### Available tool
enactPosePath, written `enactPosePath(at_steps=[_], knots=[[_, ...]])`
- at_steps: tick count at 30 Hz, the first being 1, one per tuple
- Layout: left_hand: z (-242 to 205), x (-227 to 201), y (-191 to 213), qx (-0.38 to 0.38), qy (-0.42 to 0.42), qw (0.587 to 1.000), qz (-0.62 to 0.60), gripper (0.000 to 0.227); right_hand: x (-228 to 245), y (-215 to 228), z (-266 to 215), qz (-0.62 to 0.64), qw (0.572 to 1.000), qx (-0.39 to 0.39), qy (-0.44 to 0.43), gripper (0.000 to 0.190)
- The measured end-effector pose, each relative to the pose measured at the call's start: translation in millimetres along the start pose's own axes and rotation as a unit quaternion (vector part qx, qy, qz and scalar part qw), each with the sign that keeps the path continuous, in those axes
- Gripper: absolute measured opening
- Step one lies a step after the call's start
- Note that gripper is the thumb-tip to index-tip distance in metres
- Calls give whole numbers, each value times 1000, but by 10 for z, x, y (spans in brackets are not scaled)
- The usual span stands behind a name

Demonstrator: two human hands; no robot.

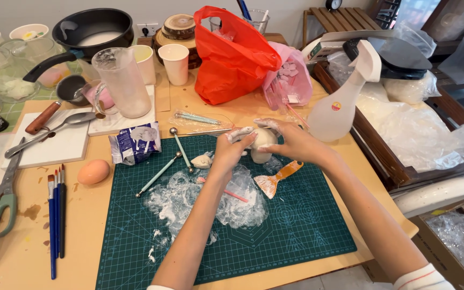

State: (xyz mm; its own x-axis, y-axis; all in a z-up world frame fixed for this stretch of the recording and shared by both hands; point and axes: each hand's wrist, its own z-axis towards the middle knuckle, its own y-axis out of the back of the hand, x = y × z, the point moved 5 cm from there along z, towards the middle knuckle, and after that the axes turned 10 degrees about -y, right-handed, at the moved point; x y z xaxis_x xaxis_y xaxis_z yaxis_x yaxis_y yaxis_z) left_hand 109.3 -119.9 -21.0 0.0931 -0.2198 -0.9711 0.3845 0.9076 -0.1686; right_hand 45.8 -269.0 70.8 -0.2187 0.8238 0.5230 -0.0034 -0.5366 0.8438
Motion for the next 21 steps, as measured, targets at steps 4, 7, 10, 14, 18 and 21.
enactPosePath(at_steps=[4,7,10,14,18,21], knots=[[45,160,5,-4,0,1000,-7,39,-391,-91,47,229,972,22,-52,60],[28,159,0,-12,2,1000,-3,37,-649,-154,16,328,932,2,-152,55],[29,200,13,-4,-4,1000,20,41,-843,-306,-71,385,899,-6,-211,54],[13,28,-43,78,-101,991,33,57,-810,-445,-223,416,876,26,-243,58],[-21,-141,-110,169,-125,969,130,71,-858,-548,-270,455,872,21,-178,55],[-30,-256,-153,173,-129,963,159,66,-841,-587,-324,373,921,6,-110,48]])
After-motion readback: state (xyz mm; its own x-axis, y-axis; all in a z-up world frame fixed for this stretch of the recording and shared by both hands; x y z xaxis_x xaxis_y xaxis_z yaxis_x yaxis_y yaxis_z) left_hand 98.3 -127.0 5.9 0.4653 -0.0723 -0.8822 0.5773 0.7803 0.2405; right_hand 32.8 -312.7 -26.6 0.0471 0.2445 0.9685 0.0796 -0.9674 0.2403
